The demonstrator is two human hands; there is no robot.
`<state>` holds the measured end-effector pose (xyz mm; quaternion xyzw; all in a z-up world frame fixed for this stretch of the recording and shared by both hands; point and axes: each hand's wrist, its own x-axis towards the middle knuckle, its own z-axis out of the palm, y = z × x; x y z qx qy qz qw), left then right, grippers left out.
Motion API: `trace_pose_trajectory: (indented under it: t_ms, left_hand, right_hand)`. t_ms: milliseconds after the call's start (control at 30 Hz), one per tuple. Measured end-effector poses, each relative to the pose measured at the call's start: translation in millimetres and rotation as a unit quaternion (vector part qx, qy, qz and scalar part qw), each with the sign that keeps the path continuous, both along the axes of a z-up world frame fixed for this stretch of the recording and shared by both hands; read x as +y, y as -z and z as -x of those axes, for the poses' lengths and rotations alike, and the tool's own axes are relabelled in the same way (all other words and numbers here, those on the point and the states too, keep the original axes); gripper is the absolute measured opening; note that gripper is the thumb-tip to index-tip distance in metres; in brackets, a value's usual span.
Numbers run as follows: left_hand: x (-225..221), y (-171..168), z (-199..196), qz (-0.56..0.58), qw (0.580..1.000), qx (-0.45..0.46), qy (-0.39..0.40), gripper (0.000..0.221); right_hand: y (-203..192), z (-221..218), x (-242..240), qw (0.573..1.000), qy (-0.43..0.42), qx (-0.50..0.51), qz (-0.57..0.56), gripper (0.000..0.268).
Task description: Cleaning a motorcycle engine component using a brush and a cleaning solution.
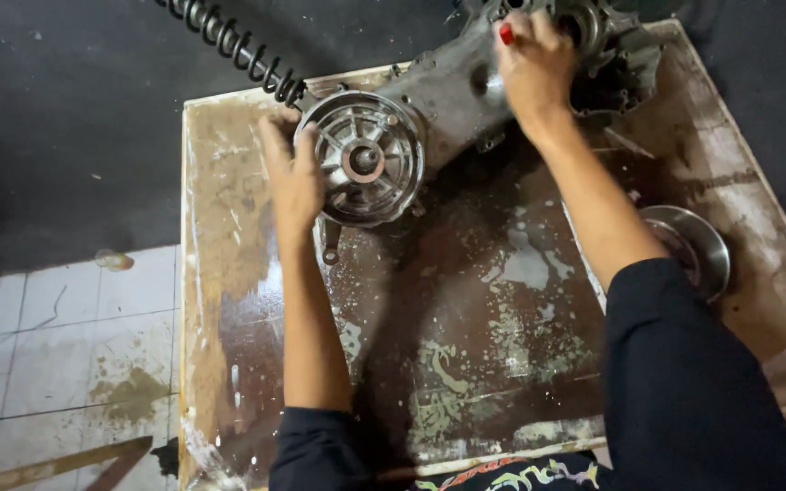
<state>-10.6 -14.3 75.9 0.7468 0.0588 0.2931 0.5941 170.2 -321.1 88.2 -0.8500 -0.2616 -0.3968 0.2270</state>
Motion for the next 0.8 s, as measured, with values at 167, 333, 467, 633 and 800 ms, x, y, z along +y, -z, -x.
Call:
trace_pose_trajectory:
  t_ms: [167, 333, 467, 633, 800]
  left_hand:
    - [-13.4, -15.8, 7.5, -0.037, 0.998, -0.043, -0.034, 0.030]
    - [-13.8, -19.2, 12.4, -0.100, 0.991, -0.060, -0.059, 0.028]
    - [-14.9, -16.6, 11.7, -0.068, 0.994, -0.072, -0.049, 0.027]
    - [-15.6, -19.1, 10.7, -0.068, 0.994, -0.059, -0.063, 0.027]
    - [-17.5, -20.9, 14.7, -0.064, 0.994, -0.054, -0.068, 0.028]
  right_hand:
    - [31.3, -2.6, 18.0, 0.973, -0.176, 0.121, -0.089, 0.028]
    - [13.9, -43.9, -21.6, 0.981, -0.134, -0.083, 0.116, 0.027]
    - [15.8, -35.3, 12.9, 0.998, -0.021, -0.019, 0.056, 0.042]
    - [29.7, -13.2, 90.4, 0.958, -0.252, 0.015, -0.133, 0.053]
    - [-10.8, -16.9, 58.0, 0.959, -0.210, 0.106, -0.156, 0.056]
